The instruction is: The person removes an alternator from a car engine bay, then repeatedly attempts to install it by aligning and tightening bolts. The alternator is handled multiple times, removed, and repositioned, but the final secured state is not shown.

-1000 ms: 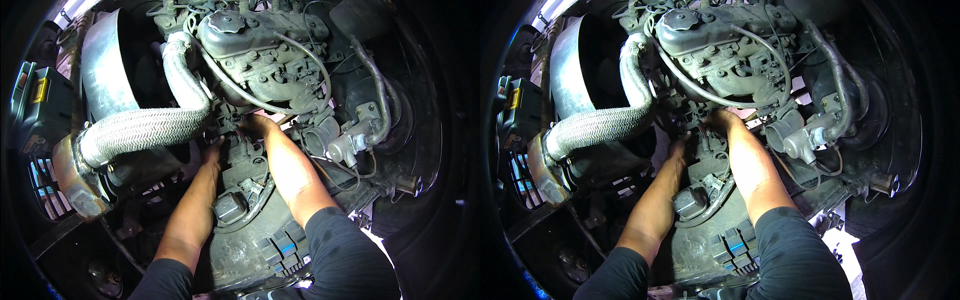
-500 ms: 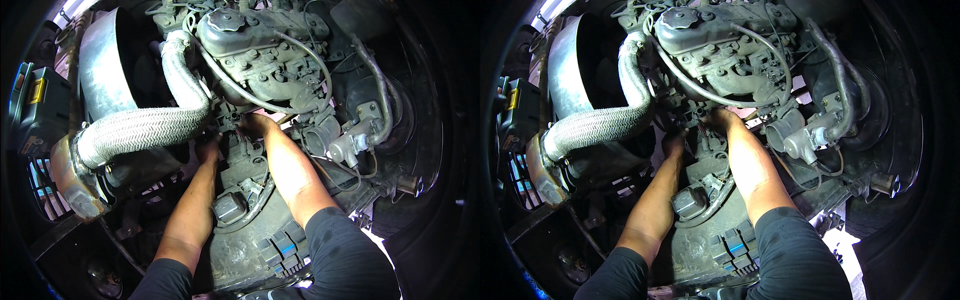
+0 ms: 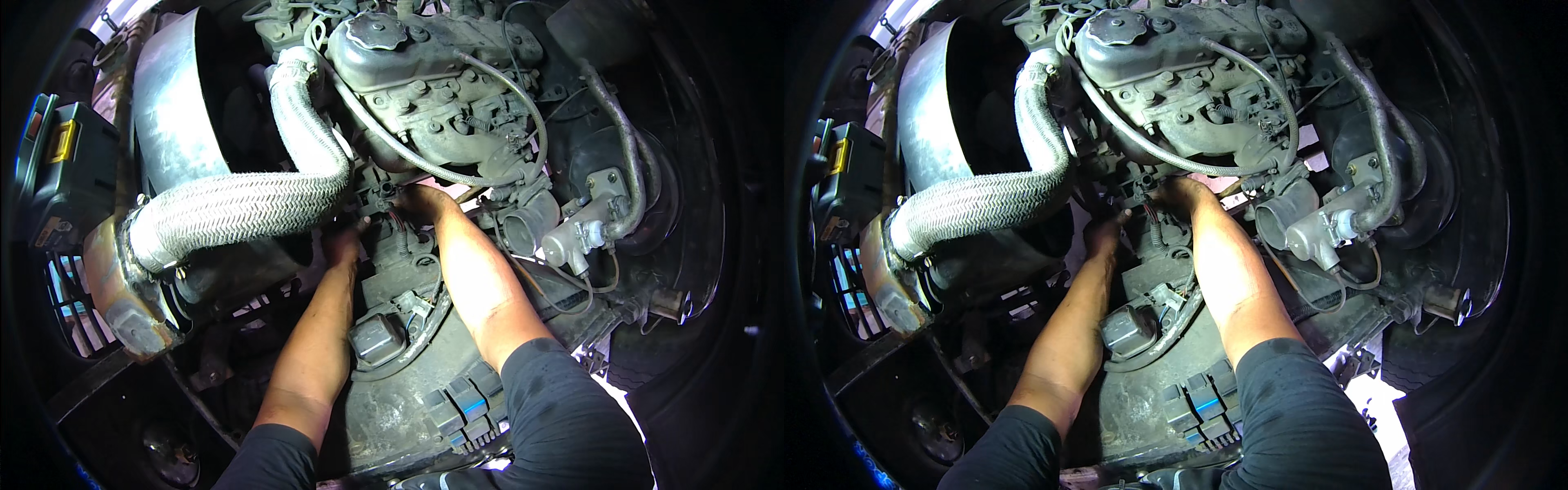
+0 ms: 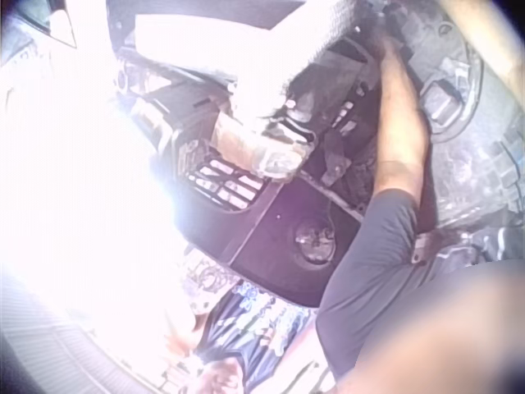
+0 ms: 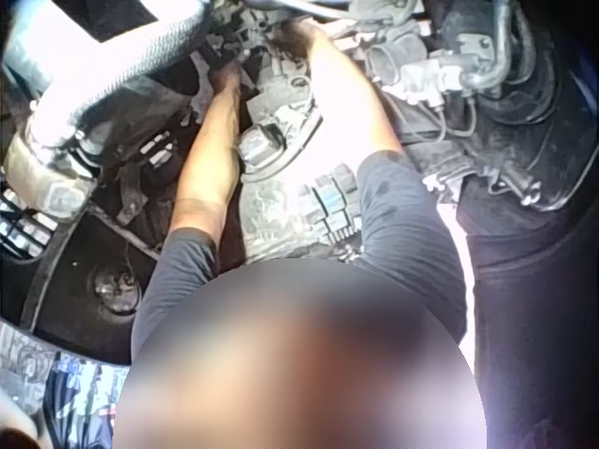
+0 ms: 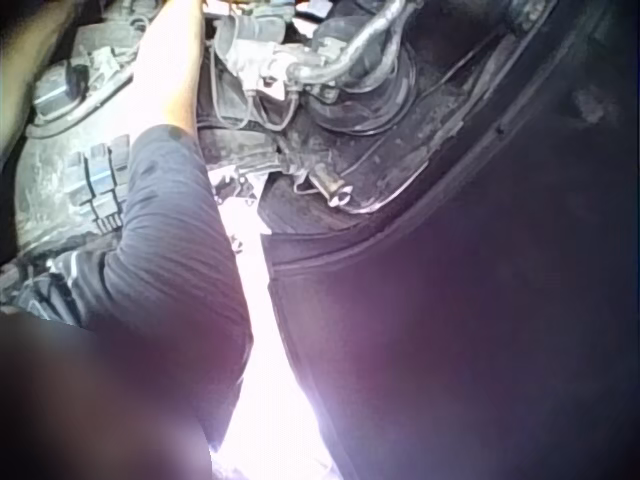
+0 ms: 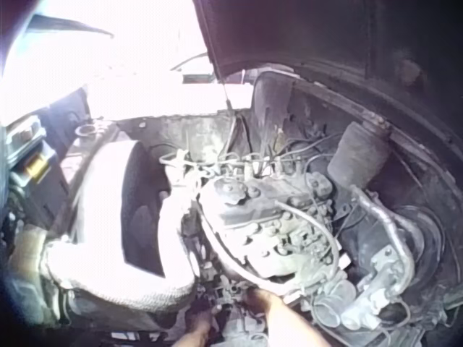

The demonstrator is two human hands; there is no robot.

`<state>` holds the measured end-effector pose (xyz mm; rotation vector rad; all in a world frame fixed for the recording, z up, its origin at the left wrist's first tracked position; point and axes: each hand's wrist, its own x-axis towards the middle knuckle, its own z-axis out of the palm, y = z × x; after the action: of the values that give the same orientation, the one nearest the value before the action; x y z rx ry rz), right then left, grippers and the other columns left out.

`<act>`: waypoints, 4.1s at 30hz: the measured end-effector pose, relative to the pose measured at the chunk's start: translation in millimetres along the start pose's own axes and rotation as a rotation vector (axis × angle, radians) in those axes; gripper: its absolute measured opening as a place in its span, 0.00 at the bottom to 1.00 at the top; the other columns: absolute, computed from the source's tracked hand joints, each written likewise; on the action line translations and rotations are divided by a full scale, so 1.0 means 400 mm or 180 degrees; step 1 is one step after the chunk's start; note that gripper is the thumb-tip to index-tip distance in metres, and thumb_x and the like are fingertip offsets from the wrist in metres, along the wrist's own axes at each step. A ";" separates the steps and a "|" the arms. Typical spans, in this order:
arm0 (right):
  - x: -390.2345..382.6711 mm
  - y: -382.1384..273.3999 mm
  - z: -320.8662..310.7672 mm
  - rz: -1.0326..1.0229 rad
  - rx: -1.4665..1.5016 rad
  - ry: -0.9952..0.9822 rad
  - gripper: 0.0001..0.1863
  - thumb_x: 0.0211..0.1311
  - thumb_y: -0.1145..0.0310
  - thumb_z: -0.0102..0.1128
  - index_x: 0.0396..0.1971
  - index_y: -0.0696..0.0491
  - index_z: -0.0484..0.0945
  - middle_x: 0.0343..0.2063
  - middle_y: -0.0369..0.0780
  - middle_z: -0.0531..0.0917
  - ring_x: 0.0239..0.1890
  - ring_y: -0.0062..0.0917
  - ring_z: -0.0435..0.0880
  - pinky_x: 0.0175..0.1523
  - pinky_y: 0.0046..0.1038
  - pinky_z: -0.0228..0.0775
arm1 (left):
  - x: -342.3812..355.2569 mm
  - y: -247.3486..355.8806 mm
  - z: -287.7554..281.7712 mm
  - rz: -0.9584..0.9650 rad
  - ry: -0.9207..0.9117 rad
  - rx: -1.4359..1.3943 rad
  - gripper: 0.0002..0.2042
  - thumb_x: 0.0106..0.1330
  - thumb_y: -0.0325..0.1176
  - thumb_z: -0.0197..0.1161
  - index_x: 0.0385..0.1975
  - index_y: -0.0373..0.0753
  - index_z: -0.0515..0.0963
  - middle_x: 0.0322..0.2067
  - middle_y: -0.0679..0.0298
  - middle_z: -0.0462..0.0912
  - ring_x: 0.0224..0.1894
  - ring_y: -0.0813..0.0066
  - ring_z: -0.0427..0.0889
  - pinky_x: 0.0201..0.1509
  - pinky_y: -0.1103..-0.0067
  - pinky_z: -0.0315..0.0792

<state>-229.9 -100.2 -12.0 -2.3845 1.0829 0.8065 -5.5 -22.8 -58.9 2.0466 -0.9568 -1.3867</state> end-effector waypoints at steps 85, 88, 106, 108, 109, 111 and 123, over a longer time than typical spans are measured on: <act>0.173 0.174 0.353 -0.0468 0.3212 0.2573 0.27 0.70 0.47 0.62 0.64 0.45 0.78 0.62 0.43 0.82 0.62 0.41 0.81 0.63 0.39 0.78 | -0.072 0.056 0.020 -0.0326 -0.0095 -0.1975 0.35 0.58 0.17 0.75 0.68 0.30 0.70 0.64 0.52 0.79 0.58 0.60 0.80 0.59 0.68 0.75; 0.151 0.166 0.328 0.0080 0.2394 0.1880 0.23 0.76 0.57 0.55 0.67 0.47 0.74 0.65 0.40 0.79 0.64 0.30 0.77 0.66 0.35 0.77 | -0.070 0.056 0.018 -0.0248 -0.0205 -0.1806 0.44 0.61 0.13 0.71 0.77 0.37 0.58 0.71 0.52 0.70 0.67 0.57 0.74 0.67 0.64 0.74; 0.053 0.048 0.153 0.0160 0.1502 0.1057 0.14 0.73 0.68 0.57 0.53 0.56 0.79 0.44 0.46 0.87 0.46 0.41 0.87 0.53 0.41 0.80 | -0.053 0.068 0.000 -0.0618 -0.0469 -0.2207 0.40 0.63 0.17 0.71 0.76 0.38 0.61 0.71 0.53 0.70 0.67 0.59 0.74 0.68 0.63 0.72; 0.050 0.021 0.131 0.0369 0.3609 0.1110 0.13 0.74 0.70 0.57 0.54 0.56 0.79 0.42 0.43 0.86 0.44 0.36 0.86 0.50 0.38 0.80 | -0.088 0.097 -0.015 -0.0206 -0.0299 -0.1374 0.41 0.62 0.18 0.72 0.76 0.37 0.61 0.71 0.52 0.71 0.68 0.58 0.74 0.68 0.63 0.72; 0.047 0.004 0.123 0.0487 0.4604 0.1241 0.13 0.75 0.72 0.57 0.55 0.55 0.78 0.41 0.41 0.86 0.43 0.34 0.86 0.49 0.37 0.81 | -0.103 0.111 -0.023 -0.0004 -0.0240 -0.0901 0.41 0.62 0.18 0.73 0.76 0.37 0.61 0.71 0.52 0.71 0.68 0.58 0.73 0.68 0.63 0.73; 0.065 -0.013 0.092 0.1693 0.5673 0.0532 0.19 0.74 0.73 0.60 0.62 0.56 0.79 0.45 0.44 0.89 0.46 0.34 0.87 0.54 0.39 0.78 | -0.117 0.126 -0.032 -0.0473 -0.0297 -0.1204 0.43 0.60 0.20 0.75 0.76 0.37 0.61 0.71 0.51 0.71 0.68 0.58 0.74 0.68 0.63 0.72; 0.049 -0.012 0.045 0.2021 0.5938 0.0256 0.17 0.84 0.64 0.39 0.60 0.53 0.74 0.54 0.42 0.82 0.47 0.32 0.81 0.51 0.41 0.77 | -0.022 -0.021 0.044 -0.0590 -0.0222 -0.1125 0.41 0.61 0.29 0.80 0.74 0.33 0.65 0.68 0.53 0.76 0.57 0.61 0.81 0.49 0.68 0.80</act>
<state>-221.7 -98.0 -37.7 -0.4900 1.5127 -0.2720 -21.7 -10.9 -66.2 1.8632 -0.5107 -1.6023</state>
